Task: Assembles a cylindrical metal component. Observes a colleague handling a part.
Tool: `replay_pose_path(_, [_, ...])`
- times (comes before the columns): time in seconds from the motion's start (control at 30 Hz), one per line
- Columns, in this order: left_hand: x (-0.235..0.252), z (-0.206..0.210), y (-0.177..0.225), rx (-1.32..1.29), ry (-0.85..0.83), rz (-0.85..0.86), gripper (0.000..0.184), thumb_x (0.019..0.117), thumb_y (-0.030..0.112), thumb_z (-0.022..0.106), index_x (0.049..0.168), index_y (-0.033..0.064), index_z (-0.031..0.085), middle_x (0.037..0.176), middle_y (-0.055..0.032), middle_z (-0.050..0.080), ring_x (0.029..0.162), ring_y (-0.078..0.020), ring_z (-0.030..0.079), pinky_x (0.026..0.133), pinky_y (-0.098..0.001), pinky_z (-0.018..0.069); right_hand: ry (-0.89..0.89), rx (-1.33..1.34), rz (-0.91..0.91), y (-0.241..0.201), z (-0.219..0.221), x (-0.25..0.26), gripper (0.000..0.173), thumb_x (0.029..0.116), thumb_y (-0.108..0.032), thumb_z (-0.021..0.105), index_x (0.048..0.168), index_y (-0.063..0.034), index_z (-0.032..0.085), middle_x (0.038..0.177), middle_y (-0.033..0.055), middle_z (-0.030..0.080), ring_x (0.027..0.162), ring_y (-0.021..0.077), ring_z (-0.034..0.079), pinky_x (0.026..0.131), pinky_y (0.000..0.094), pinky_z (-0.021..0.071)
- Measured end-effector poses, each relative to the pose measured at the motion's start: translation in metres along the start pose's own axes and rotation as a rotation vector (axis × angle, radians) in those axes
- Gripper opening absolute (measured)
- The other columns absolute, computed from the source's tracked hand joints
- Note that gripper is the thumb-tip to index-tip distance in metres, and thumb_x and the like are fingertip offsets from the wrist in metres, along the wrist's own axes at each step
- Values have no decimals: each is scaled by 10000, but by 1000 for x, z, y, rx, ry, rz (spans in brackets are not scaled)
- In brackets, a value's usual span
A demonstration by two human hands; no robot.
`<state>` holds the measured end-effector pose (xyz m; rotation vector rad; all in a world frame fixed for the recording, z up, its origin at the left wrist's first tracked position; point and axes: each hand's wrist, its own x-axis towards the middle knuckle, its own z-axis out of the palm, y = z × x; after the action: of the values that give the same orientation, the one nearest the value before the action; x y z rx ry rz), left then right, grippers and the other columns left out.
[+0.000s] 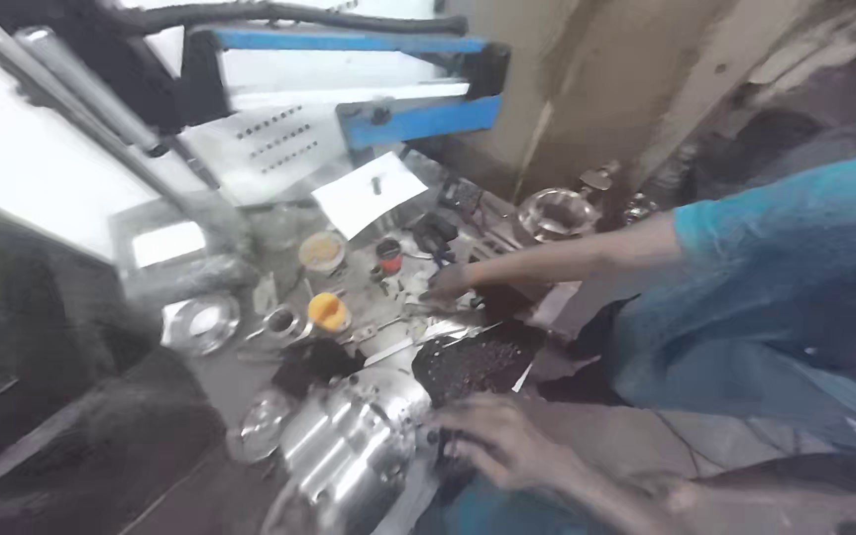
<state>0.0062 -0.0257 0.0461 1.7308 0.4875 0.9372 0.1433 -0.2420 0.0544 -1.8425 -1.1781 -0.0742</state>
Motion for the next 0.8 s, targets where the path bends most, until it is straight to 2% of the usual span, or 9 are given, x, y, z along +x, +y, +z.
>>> replay_pose_path(0.07, [-4, 7, 15, -114, -7, -188, 450, 989, 138, 571, 1309, -155, 452, 1139, -29, 619, 1015, 61, 602, 908, -146, 513, -11, -57, -59, -5, 0, 8, 264, 1049, -246, 538, 1132, -115, 751, 905, 29, 770, 826, 151, 712, 825, 328, 567])
replay_pose_path(0.1, [-10, 6, 13, -199, 20, -241, 427, 998, 222, 596, 1299, -73, 522, 1091, 26, 665, 969, 35, 643, 875, -176, 551, -24, -48, -59, -9, 3, 12, 253, 1046, -270, 554, 1080, -131, 762, 846, 27, 742, 781, 146, 684, 777, 313, 555])
replay_pose_path(0.13, [-9, 7, 8, -292, 31, -247, 393, 991, 300, 633, 1255, 12, 593, 1047, 71, 708, 936, 12, 672, 850, -199, 573, -37, -32, -50, -13, 4, 19, 250, 1043, -303, 567, 1040, -148, 762, 827, 30, 688, 790, 143, 640, 768, 300, 530])
replay_pose_path(0.2, [-3, 5, -1, -417, -39, -241, 387, 965, 386, 681, 1198, 78, 648, 1008, 78, 729, 906, -25, 692, 830, -230, 589, -74, -7, -17, -24, -1, 32, 271, 1047, -379, 572, 1021, -177, 750, 911, 34, 609, 908, 127, 579, 841, 281, 493])
replay_pose_path(0.27, [-2, 1, -5, -487, -88, -246, 397, 950, 377, 706, 1197, 69, 670, 1018, 46, 726, 907, -54, 691, 831, -253, 592, -106, 16, -44, -34, -6, 43, 276, 1063, -361, 551, 1081, -165, 745, 1030, 41, 676, 1023, 126, 620, 927, 288, 516])
replay_pose_path(0.4, [-4, -6, -4, -542, -125, -265, 387, 972, 276, 684, 1243, 3, 645, 1042, -4, 725, 891, -69, 695, 789, -245, 596, -101, 29, -143, -50, -1, 66, 307, 1079, -279, 548, 1240, -81, 719, 929, 53, 753, 827, 67, 690, 789, 214, 563])
replay_pose_path(0.53, [-4, -9, -4, -571, -150, -277, 356, 961, 226, 690, 1225, -10, 652, 1027, -12, 724, 878, -68, 687, 787, -250, 592, -80, -9, -242, -57, 15, 84, 246, 1064, -237, 564, 1125, -102, 760, 844, 36, 699, 763, 95, 616, 705, 234, 501])
replay_pose_path(0.63, [-3, -9, 0, -574, -125, -293, 318, 944, 151, 685, 1196, -41, 654, 1007, -25, 724, 858, -60, 684, 762, -230, 587, -52, -83, -297, -61, 30, 92, 200, 1023, -187, 592, 1057, -128, 781, 921, 15, 747, 843, 108, 644, 749, 254, 514])
replay_pose_path(0.8, [-3, -9, 3, -545, -118, -285, 298, 939, 109, 667, 1181, -62, 642, 1012, -40, 724, 865, -67, 690, 762, -230, 589, -87, -110, -333, -60, 35, 96, 205, 998, -145, 586, 1022, -127, 789, 919, 5, 752, 864, 121, 644, 771, 270, 512])
